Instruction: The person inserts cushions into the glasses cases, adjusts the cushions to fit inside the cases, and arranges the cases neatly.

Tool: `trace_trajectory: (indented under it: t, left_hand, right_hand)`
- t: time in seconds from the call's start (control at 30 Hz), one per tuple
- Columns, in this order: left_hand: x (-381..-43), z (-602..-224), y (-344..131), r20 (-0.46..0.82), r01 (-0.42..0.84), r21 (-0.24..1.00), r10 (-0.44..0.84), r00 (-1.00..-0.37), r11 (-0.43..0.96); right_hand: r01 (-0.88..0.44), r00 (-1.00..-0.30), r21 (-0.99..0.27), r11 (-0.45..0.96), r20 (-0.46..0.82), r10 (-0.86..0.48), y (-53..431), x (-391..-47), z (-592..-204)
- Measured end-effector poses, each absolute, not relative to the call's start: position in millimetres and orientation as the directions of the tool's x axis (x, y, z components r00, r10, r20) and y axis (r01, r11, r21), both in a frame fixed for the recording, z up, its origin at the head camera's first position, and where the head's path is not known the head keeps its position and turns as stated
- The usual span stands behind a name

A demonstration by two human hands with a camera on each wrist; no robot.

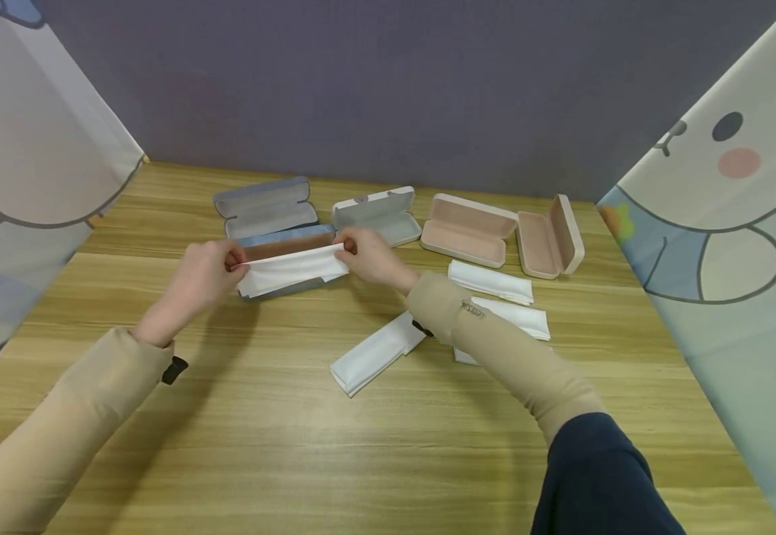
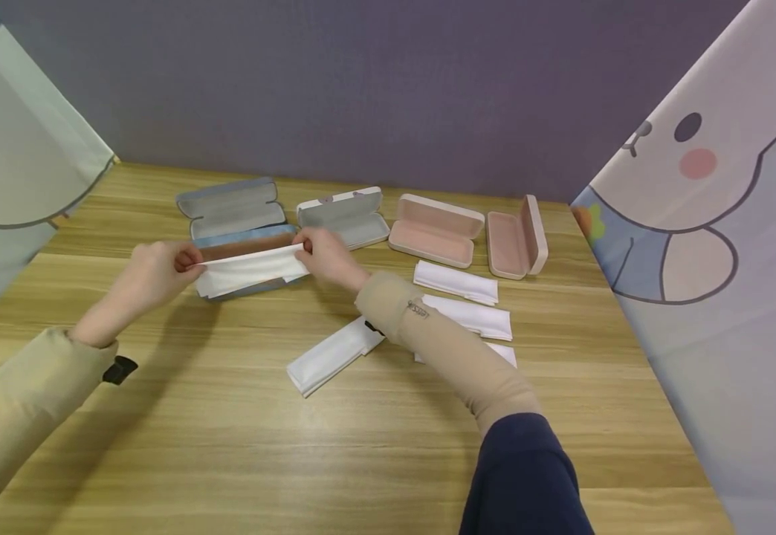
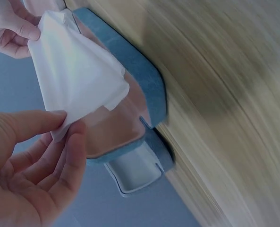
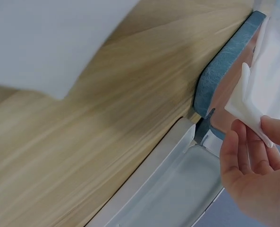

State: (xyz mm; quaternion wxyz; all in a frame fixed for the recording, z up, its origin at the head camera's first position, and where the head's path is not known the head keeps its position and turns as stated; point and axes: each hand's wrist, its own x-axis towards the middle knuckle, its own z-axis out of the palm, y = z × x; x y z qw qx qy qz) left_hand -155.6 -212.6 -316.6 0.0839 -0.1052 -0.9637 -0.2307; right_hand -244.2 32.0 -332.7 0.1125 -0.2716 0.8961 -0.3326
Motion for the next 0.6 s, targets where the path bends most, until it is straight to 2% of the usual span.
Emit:
trace_trajectory:
  t: [0.6]
  left_hand:
    - [-161, -328, -224, 0.202, 0.193, 0.42, 0.116, -0.973, 0.887]
  right_hand:
    - [-0.424, -0.843, -0.626, 0.655, 0.008, -0.539, 11, -248, -345]
